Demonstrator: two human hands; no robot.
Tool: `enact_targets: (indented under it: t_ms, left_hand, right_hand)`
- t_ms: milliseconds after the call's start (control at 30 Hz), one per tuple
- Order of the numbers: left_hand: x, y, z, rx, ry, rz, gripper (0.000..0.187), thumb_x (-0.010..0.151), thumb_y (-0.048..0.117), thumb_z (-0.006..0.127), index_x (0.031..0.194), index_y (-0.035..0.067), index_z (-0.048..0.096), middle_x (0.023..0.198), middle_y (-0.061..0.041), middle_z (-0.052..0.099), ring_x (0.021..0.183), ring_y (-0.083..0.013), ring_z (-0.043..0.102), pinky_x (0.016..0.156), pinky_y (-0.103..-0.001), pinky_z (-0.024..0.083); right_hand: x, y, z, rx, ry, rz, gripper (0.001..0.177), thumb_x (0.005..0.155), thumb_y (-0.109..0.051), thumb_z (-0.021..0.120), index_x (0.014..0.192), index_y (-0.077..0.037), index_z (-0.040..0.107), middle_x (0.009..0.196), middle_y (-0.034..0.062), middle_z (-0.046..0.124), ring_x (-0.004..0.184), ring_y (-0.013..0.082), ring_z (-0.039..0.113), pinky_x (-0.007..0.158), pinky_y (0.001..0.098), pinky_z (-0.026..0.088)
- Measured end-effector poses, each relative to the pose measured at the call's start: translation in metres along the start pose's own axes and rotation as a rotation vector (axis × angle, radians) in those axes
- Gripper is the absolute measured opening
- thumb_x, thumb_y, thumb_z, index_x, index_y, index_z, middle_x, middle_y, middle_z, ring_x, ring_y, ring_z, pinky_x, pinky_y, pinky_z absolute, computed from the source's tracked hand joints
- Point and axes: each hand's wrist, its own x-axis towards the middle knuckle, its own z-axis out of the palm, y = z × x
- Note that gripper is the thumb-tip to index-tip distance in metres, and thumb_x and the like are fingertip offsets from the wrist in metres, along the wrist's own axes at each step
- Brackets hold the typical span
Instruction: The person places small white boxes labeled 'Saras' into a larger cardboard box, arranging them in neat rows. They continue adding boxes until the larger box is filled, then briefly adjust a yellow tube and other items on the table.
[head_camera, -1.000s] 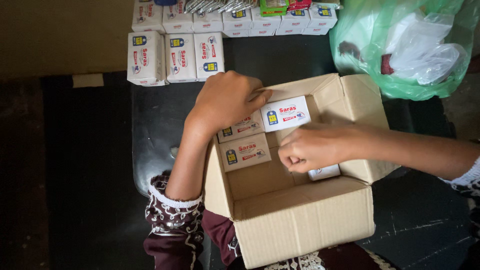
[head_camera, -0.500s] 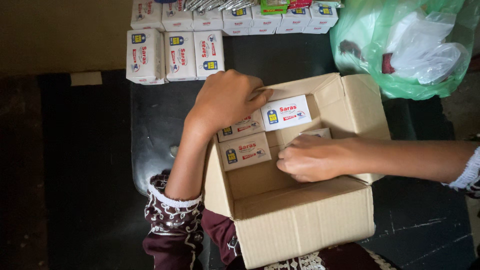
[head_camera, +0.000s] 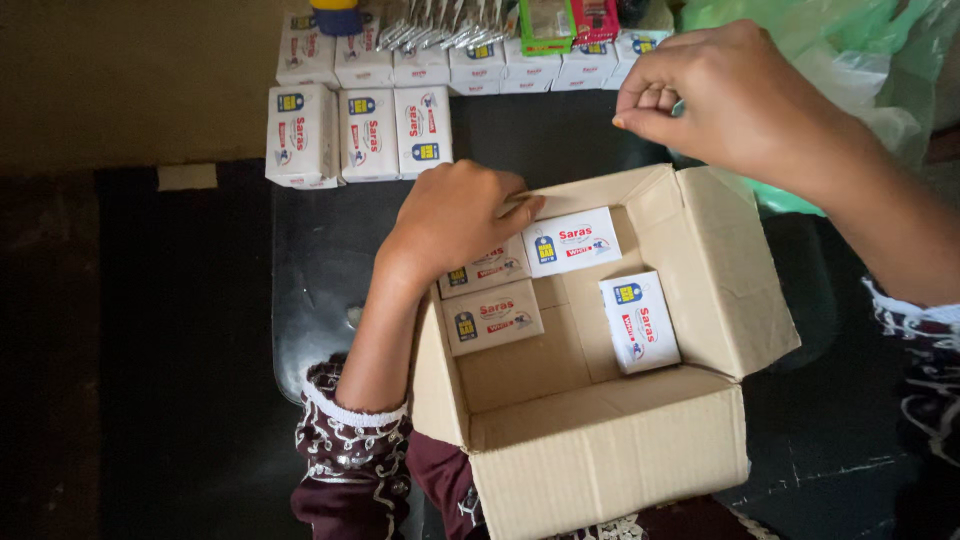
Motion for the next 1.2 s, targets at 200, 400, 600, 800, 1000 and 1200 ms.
enact_targets:
  t_ms: [200,400,600,800,1000,1200]
  left_hand:
    - [-0.001,0.000,0.000,-0.012,-0.009,-0.005,0.037,0.095,0.042,0.061,0.087,0.011,0.080,0.070,-0.018,0.071,0.069,-0.0397,0.070,0.068,-0.050,0.056]
    - [0.001,0.000,0.000,-0.004,-0.013,-0.002,0.037,0.095,0.042,0.060,0.090,0.012,0.081,0.070,-0.018,0.072,0.069,-0.0389,0.071,0.069,-0.049,0.056]
    - [-0.001,0.001,-0.001,-0.004,-0.011,-0.007,0.036,0.095,0.042,0.060,0.089,0.013,0.081,0.072,-0.018,0.072,0.071,-0.0397,0.070,0.069,-0.050,0.056]
    - [0.000,0.002,-0.002,0.001,-0.008,-0.006,0.037,0.096,0.044,0.060,0.090,0.013,0.080,0.069,-0.018,0.071,0.069,-0.0382,0.071,0.068,-0.048,0.056]
    - [-0.001,0.003,-0.002,0.005,0.009,-0.002,0.037,0.094,0.044,0.061,0.088,0.013,0.081,0.070,-0.017,0.071,0.069,-0.0389,0.070,0.067,-0.049,0.056]
    - [-0.001,0.003,-0.003,0.011,0.003,0.004,0.036,0.093,0.043,0.062,0.089,0.014,0.081,0.071,-0.018,0.071,0.071,-0.0405,0.069,0.068,-0.050,0.055]
  right_hand:
    - [0.003,0.000,0.009,-0.106,0.081,0.018,0.016,0.089,-0.016,0.080,0.092,-0.002,0.072,0.085,0.0126,0.071,0.080,0.0290,0.069,0.074,0.0415,0.054]
    - [0.006,0.006,0.008,-0.172,0.028,0.109,0.028,0.091,-0.025,0.082,0.089,-0.003,0.066,0.088,0.0132,0.069,0.084,0.0321,0.068,0.077,0.0451,0.053]
    - [-0.006,-0.013,-0.002,-0.351,-0.047,-0.001,0.088,0.078,-0.036,0.079,0.155,-0.003,0.052,0.141,0.0379,0.049,0.089,0.0406,0.068,0.077,0.0423,0.057]
    - [-0.036,-0.050,-0.005,-0.329,-0.076,-0.081,0.033,0.088,-0.029,0.070,0.111,-0.005,0.065,0.116,0.0192,0.061,0.102,0.0319,0.065,0.085,0.0437,0.057]
    - [-0.066,-0.065,0.038,-0.114,-0.555,-0.167,0.029,0.085,-0.016,0.062,0.113,-0.011,0.071,0.109,0.0137,0.066,0.101,0.0351,0.065,0.084,0.0468,0.055]
    - [-0.077,-0.075,0.065,-0.166,-0.614,-0.144,0.050,0.080,-0.008,0.062,0.128,-0.017,0.061,0.130,0.0212,0.055,0.112,0.0441,0.058,0.097,0.0537,0.044]
